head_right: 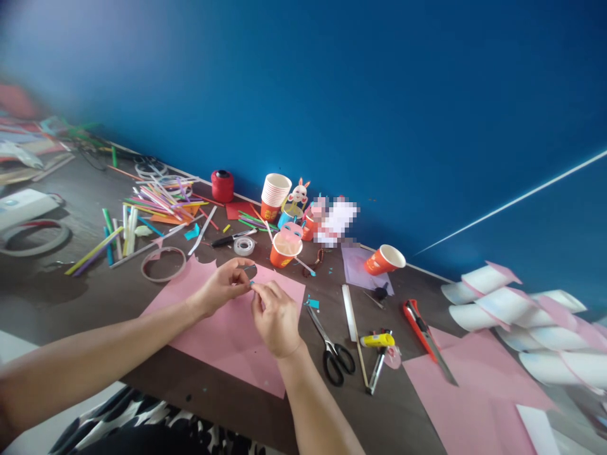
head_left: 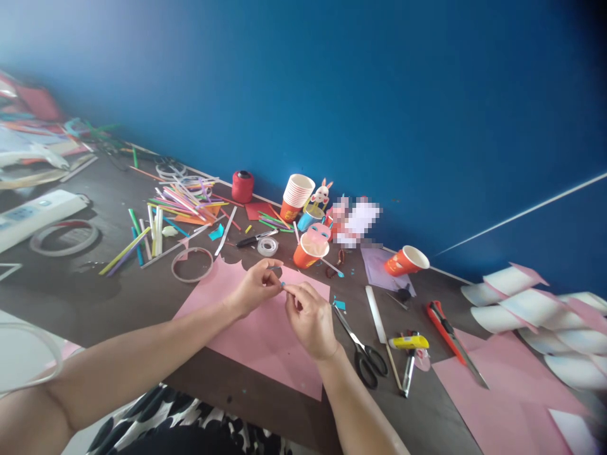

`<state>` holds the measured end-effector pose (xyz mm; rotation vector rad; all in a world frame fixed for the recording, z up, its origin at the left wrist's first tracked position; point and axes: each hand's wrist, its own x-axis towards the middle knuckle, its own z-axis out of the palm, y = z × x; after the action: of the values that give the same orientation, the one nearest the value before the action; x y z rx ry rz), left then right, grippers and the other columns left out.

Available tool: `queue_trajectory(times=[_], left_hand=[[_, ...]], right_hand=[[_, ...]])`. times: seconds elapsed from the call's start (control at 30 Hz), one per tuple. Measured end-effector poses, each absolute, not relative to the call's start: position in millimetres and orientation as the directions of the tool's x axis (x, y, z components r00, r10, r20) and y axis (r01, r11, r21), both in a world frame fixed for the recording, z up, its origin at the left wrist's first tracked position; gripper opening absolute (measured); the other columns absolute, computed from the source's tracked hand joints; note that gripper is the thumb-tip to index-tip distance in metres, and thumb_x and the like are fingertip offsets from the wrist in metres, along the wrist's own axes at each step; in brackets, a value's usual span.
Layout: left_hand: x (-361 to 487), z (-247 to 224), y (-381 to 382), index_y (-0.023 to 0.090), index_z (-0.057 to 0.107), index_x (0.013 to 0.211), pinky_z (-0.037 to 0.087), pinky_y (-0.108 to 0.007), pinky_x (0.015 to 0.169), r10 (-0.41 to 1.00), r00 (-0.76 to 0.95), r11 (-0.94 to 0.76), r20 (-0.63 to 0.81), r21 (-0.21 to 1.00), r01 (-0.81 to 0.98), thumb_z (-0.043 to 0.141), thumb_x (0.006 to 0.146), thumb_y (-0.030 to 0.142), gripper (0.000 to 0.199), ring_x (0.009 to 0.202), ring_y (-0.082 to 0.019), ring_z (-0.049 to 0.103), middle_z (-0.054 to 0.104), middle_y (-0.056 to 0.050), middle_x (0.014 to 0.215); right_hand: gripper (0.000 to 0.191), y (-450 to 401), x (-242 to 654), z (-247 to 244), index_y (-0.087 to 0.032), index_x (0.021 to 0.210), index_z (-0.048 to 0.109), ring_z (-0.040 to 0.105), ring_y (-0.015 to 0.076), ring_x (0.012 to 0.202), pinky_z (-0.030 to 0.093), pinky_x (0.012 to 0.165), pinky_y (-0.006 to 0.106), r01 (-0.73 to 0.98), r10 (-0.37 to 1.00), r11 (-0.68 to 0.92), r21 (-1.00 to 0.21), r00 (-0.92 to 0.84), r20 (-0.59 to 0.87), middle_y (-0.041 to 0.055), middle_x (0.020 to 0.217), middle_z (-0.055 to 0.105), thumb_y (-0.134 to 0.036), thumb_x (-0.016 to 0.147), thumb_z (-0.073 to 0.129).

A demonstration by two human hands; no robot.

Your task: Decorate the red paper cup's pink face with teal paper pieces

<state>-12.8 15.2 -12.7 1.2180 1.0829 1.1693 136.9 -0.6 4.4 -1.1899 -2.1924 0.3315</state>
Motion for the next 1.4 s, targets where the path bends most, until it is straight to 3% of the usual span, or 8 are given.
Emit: queue_trajectory(times=[0.13, 0.3, 0.4, 0.63, 1.07, 1.4], left_hand=[[-13.8, -16.0, 15.7, 0.012, 0.044, 0.105, 0.032, -0.02, 0.052, 0.994, 0.102, -0.043, 0.043, 0.999, 0.0, 0.063, 0.065, 0.021, 0.046, 0.051, -0.008, 0.045, 0.052, 0.005, 0.057], [-12.6, -16.8, 16.3, 0.013, 0.042, 0.109, 0.032, -0.02, 0.053, 0.99, 0.124, -0.069, 0.065, 0.997, 0.024, 0.06, 0.066, 0.017, 0.047, 0.052, -0.008, 0.045, 0.053, 0.005, 0.058], [-11.0, -17.4, 15.6, 0.014, 0.042, 0.11, 0.033, -0.02, 0.054, 0.985, 0.141, -0.104, 0.102, 0.994, 0.012, 0.059, 0.066, 0.014, 0.047, 0.055, -0.008, 0.047, 0.054, 0.005, 0.06], [-10.9, -16.4, 13.1, 0.015, 0.043, 0.111, 0.034, -0.02, 0.055, 0.976, 0.173, -0.146, 0.134, 0.988, 0.057, 0.055, 0.064, 0.007, 0.049, 0.056, -0.008, 0.046, 0.055, 0.004, 0.063], [-11.1, -18.4, 13.7, 0.016, 0.038, 0.119, 0.036, -0.021, 0.056, 0.968, 0.214, -0.145, 0.134, 0.989, 0.036, 0.052, 0.066, 0.007, 0.056, 0.057, -0.008, 0.048, 0.054, 0.004, 0.064], [-11.7, -17.9, 12.9, 0.016, 0.038, 0.119, 0.036, -0.021, 0.057, 0.967, 0.211, -0.171, 0.145, 0.979, 0.109, 0.051, 0.064, 0.006, 0.057, 0.058, -0.009, 0.05, 0.053, 0.005, 0.061]], right_hand=[[0.021, -0.9, 135.7, 3.3, -0.019, 0.09, 0.06, 0.055, 0.0138, 0.068, 0.041, 0.063, 0.024, 0.698, 0.826, 0.561, -0.446, -0.431, 0.364, 0.0034, 0.075, 0.059, -0.012, 0.081, 0.042], [0.017, 1.3, 135.5, 0.1, -0.018, 0.09, 0.057, 0.055, 0.0109, 0.063, 0.044, 0.063, 0.022, 0.584, 0.906, 0.424, -0.693, -0.286, 0.313, 0.0023, 0.081, 0.061, -0.014, 0.08, 0.045], [0.014, 3.1, 137.0, 0.0, -0.016, 0.091, 0.054, 0.053, 0.0105, 0.058, 0.044, 0.06, 0.022, 0.552, 0.926, 0.378, -0.744, -0.232, 0.298, 0.0026, 0.08, 0.06, -0.016, 0.079, 0.047], [0.01, 3.4, 139.6, 5.3, -0.018, 0.081, 0.054, 0.05, 0.0119, 0.063, 0.041, 0.062, 0.024, 0.639, 0.881, 0.474, -0.606, -0.344, 0.326, 0.0032, 0.081, 0.054, -0.016, 0.081, 0.044], [0.007, 2.9, 141.0, 4.9, -0.018, 0.081, 0.051, 0.051, 0.0134, 0.068, 0.038, 0.056, 0.022, 0.718, 0.835, 0.547, -0.43, -0.438, 0.332, 0.0034, 0.08, 0.052, -0.016, 0.079, 0.045], [0.009, 3.0, 141.3, 5.1, -0.019, 0.082, 0.05, 0.052, 0.0129, 0.068, 0.039, 0.055, 0.021, 0.711, 0.816, 0.578, -0.4, -0.496, 0.297, 0.0027, 0.082, 0.052, -0.014, 0.076, 0.046]])
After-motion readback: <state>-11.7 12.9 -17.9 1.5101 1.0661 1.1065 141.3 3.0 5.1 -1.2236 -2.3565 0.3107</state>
